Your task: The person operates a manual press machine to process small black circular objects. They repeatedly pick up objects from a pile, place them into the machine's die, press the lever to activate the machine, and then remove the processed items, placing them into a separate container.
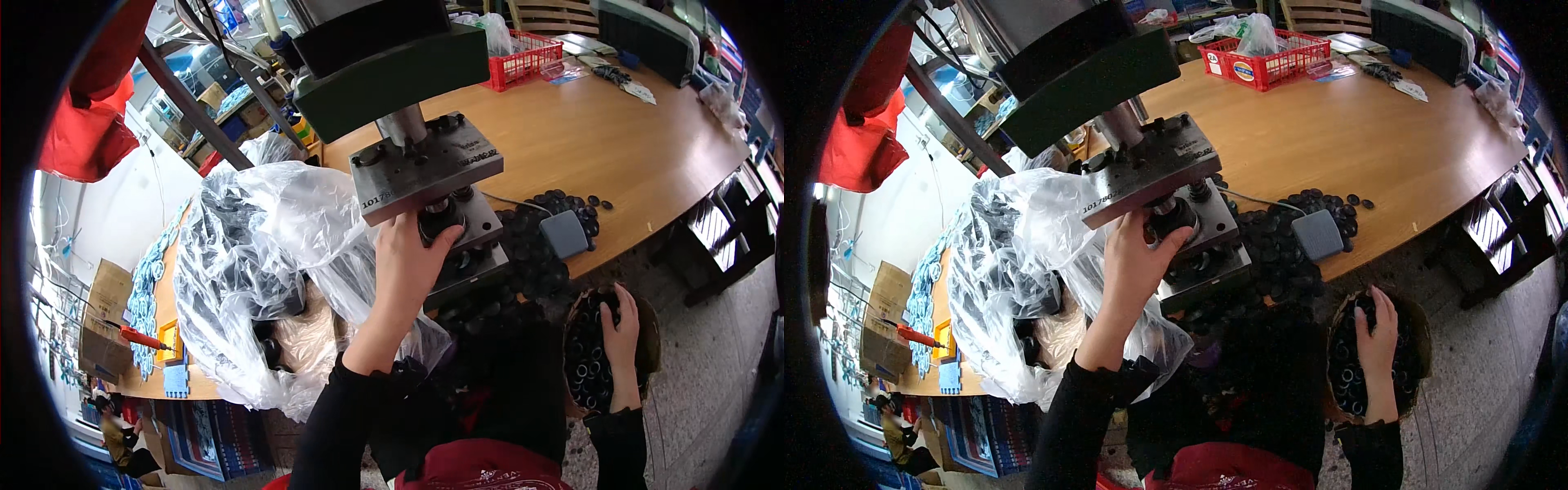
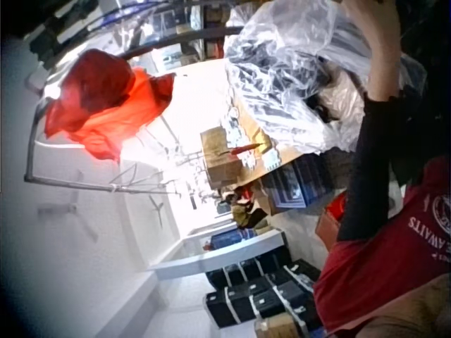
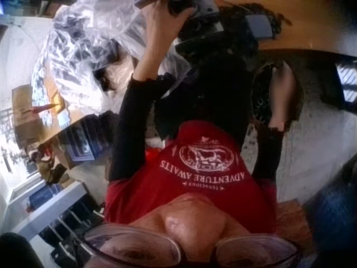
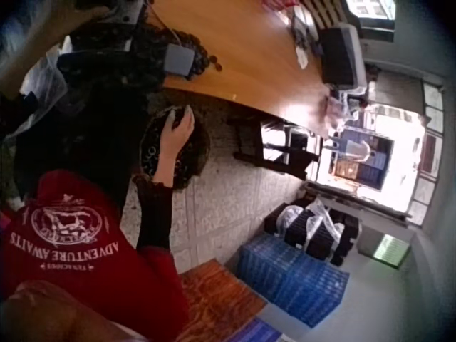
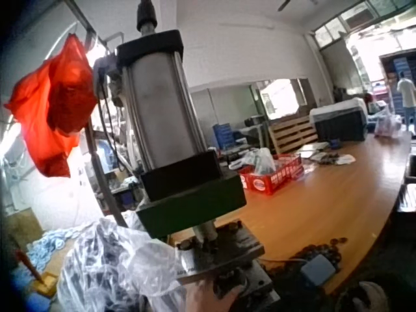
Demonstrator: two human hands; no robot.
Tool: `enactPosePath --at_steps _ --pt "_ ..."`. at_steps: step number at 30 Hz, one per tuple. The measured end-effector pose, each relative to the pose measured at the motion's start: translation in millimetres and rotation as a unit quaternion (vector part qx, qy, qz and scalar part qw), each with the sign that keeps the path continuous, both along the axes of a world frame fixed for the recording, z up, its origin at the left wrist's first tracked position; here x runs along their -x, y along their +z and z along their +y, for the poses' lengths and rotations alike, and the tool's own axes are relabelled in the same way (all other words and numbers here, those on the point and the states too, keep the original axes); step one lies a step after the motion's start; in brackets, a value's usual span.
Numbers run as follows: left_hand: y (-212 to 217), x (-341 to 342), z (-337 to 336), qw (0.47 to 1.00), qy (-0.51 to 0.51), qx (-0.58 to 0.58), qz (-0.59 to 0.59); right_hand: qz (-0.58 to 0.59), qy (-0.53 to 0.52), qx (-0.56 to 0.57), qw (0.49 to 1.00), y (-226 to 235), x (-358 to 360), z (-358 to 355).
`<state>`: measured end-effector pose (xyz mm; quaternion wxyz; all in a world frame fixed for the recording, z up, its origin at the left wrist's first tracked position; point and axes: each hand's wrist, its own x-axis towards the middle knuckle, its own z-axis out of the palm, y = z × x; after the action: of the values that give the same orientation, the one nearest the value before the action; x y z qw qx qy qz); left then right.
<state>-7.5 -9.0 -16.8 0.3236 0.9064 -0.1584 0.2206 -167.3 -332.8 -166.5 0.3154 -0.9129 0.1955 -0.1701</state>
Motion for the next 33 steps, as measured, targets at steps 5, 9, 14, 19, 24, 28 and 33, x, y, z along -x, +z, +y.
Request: enactPosePath --at_steps 5,9,14,19,24,28,33 --pt "-5.5 5.2 8.8 0.998 -0.008 0.037 -0.051 -0.066 0.135 0.107 0.983 53.7 -75.5 42.3" --pt "-1.5 40.3 6.1 0.99 -0.012 0.039 -0.137 -0.028 0.159 0.25 0.955 47.9 -129.0 50.9" --pt "20.4 115.0 74.1 0.992 0.003 0.123 0.042 0.04 0.15 0.246 0.957 38.4 -143.2 50.3" --pt "-36.9 79.3 234.2 0.98 0.091 -0.111 0.138 0.034 0.185 0.191 0.963 42.3 -143.9 47.5" --pt "-42.6 52.5 258.6 0.963 0.205 0.05 0.171 -0.003 0.161 0.164 0.973 30.8 -115.7 57.1" --pt "-56.9 41.1 273.9 0.972 0.203 -0.035 -0.115 -0.019 0.132 0.164 0.977 27.9 -86.6 41.2" --pt "-66.1 50.2 249.9 0.949 0.232 -0.21 0.039 -0.06 0.123 0.148 0.979 29.4 -66.2 23.2"
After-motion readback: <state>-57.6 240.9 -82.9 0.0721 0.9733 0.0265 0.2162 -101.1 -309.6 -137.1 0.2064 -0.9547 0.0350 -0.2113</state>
